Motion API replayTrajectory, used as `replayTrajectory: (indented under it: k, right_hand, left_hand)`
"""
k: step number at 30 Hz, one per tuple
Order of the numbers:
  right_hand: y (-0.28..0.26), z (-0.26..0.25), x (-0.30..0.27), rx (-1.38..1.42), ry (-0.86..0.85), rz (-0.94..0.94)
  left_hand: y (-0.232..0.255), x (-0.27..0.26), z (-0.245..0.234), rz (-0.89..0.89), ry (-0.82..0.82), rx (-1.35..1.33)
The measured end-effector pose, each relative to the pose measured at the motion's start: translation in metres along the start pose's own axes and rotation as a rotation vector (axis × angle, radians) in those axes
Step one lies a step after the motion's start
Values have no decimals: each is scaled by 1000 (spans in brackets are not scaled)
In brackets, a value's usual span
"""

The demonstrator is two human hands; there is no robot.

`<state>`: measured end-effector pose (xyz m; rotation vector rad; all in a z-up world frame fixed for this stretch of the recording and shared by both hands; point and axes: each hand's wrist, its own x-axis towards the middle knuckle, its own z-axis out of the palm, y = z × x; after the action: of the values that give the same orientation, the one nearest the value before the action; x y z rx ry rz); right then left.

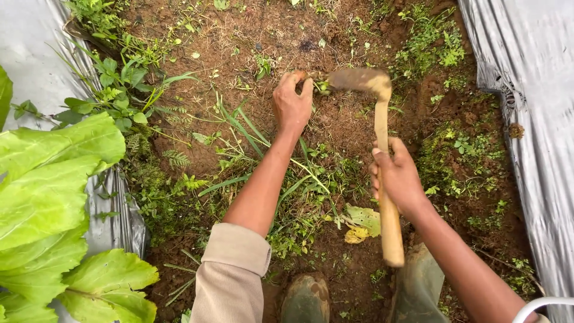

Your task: The person uses a hoe to loosen soil and remove weeds from a garden bed. They pull the uprooted weeds by hand and toss them aside, working along the edge of a plastic-covered row with leafy green plants.

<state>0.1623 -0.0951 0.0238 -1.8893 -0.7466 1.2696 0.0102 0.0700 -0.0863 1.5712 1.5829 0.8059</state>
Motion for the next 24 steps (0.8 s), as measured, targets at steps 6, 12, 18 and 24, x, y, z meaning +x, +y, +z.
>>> replayTrajectory:
  k: [6,12,18,24]
  right_hand:
    - [2,-8,7,-7,43,-82]
    - [-7,6,14,140,30,-89]
    - [1,-2,20,108,-11,-102]
    - [1,-7,25,100,9,-138]
  left_hand:
    - [-6,-2,-16,-83,77,-67]
    - [-18,-4,-21,-99,24,-336]
    - [-46,-3,-23,-248,-10,-506]
    - [-33,-8,-28,-259,37,-331]
